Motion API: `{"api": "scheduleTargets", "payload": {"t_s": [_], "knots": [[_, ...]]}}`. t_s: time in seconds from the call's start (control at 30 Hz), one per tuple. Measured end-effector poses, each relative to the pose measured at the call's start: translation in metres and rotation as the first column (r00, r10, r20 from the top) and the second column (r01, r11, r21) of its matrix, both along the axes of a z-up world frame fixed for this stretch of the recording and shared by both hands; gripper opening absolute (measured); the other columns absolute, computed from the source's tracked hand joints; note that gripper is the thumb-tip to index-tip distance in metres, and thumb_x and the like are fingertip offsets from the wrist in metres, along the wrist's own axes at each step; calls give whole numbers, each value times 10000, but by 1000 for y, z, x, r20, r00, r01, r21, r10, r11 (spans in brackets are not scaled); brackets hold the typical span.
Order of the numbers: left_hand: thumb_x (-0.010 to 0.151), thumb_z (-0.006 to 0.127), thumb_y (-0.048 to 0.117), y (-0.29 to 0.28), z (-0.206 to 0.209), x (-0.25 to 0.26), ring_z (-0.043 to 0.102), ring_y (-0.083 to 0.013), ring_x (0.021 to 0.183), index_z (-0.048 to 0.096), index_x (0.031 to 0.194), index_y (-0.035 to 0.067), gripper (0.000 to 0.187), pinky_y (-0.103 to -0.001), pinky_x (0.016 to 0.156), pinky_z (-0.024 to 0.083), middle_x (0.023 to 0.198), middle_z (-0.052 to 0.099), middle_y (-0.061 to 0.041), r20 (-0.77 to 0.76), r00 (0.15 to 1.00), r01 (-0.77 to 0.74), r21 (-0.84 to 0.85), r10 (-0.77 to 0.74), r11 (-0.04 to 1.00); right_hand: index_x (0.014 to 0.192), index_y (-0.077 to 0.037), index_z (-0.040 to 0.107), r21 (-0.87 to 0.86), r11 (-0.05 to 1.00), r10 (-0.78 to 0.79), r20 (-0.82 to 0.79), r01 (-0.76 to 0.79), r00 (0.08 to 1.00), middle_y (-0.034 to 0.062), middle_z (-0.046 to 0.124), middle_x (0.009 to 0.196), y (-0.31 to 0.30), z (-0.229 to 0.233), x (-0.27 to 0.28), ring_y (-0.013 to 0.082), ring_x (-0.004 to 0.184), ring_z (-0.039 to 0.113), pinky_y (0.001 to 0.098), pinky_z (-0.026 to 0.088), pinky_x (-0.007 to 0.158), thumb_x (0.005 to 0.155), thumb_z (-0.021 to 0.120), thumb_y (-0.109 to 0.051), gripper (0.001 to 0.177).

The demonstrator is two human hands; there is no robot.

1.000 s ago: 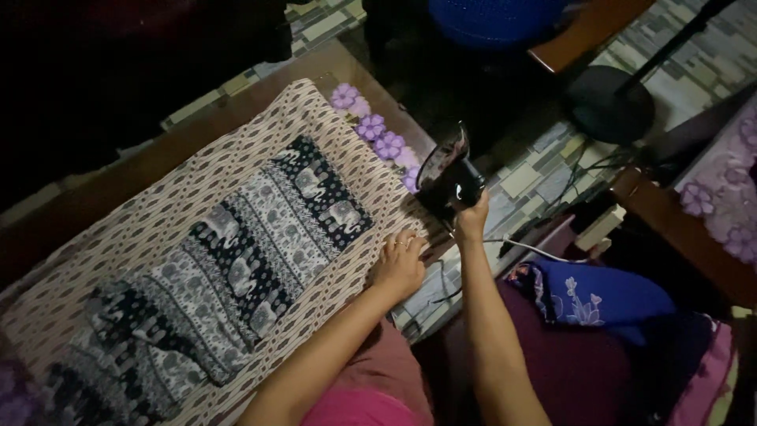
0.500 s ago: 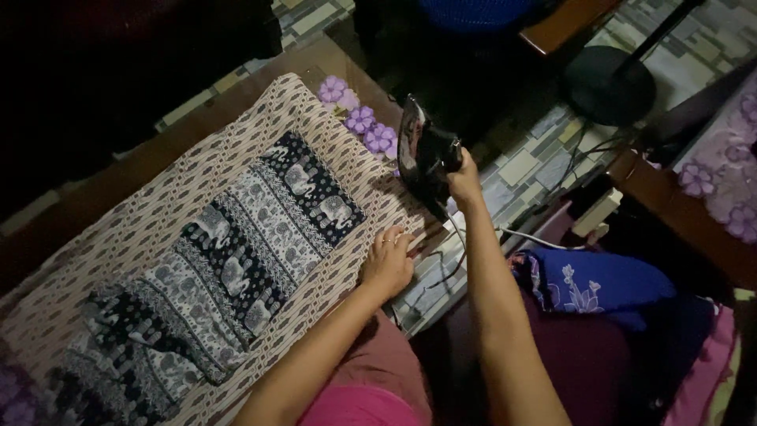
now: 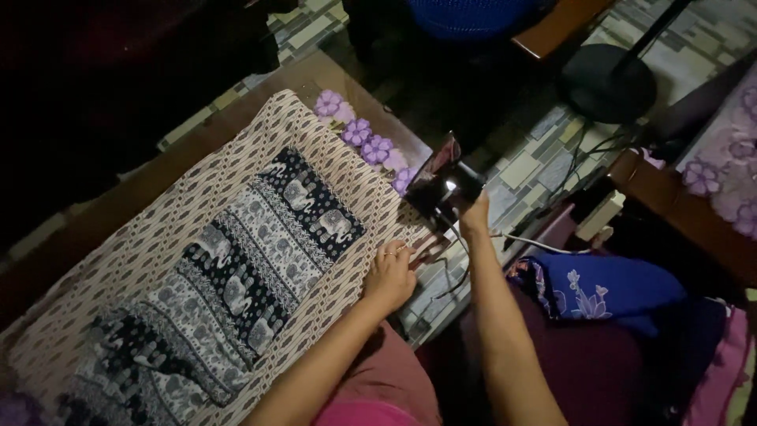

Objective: Iron and fold a patterned piece of clothing on a table.

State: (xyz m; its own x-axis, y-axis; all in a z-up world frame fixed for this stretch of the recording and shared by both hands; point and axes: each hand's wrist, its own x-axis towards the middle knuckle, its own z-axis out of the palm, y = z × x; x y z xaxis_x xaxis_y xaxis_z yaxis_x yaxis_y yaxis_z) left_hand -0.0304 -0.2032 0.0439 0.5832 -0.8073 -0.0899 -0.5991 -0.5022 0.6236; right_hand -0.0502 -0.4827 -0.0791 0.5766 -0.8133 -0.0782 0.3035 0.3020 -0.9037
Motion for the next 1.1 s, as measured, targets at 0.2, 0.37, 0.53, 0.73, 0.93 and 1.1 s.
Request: {"api": "scheduleTargets", "payload": {"t_s": [0.2, 0.37, 0.53, 0.73, 0.93, 1.1], "knots": [[864, 616, 156, 2, -34, 8, 405, -412, 1336, 571, 1298, 62, 447, -535, 1105, 365, 1426, 478, -174, 186, 982, 4, -203, 35, 979, 1188, -35, 636, -347, 930, -186, -160, 121, 970, 7, 657, 1031, 40, 20, 10, 142, 916, 620, 299, 533, 835, 828, 723, 2, 372], [834, 611, 130, 24, -20, 21, 416, -426, 1313, 597, 1282, 92, 450, -555, 1084, 363, 1406, 494, -181, 170, 979, -73, -221, 112, 973, 1320, 11, 536, -757, 635, -555, -304, 157, 775, 166, 637, 1125, 106, 17, 5, 356, 1018, 597, 462, 480, 920, 842, 748, -93, 533], [863, 603, 104, 69, -54, 54, 433, -436, 1317, 598, 1270, 89, 407, -551, 1103, 372, 1429, 507, -178, 228, 937, -212, -235, 266, 949, 1205, -52, 680, -841, 539, -462, -346, -52, 817, 146, 650, 1229, 232, 43, 28, 378, 1190, 594, 466, 465, 1029, 884, 680, -127, 330], [786, 608, 85, 172, -45, 85, 435, -430, 1302, 597, 1266, 70, 480, -556, 1114, 368, 1401, 505, -179, 174, 849, -469, -184, 498, 864, 1151, -53, 710, -881, 235, -76, -439, -412, 895, 200, 599, 1267, 300, 90, 84, 425, 1181, 506, 523, 419, 1014, 797, 727, -160, 370], [773, 669, 105, 267, -73, 94, 405, -441, 1307, 602, 1268, 98, 500, -557, 1106, 342, 1431, 480, -176, 117, 729, -674, -56, 675, 737, 1075, -97, 703, -888, -79, 65, -458, -453, 887, 198, 592, 1306, 366, 61, 123, 428, 1233, 486, 534, 415, 1025, 822, 705, -215, 279], [774, 688, 102, 340, -73, 122, 390, -464, 1296, 587, 1332, 97, 567, -551, 1064, 343, 1475, 442, -214, 242, 603, -776, -42, 760, 629, 1173, -60, 688, -794, -242, 43, -583, -557, 812, 190, 577, 1294, 393, 19, 168, 417, 1260, 501, 533, 443, 1015, 845, 609, -173, 355]]}}
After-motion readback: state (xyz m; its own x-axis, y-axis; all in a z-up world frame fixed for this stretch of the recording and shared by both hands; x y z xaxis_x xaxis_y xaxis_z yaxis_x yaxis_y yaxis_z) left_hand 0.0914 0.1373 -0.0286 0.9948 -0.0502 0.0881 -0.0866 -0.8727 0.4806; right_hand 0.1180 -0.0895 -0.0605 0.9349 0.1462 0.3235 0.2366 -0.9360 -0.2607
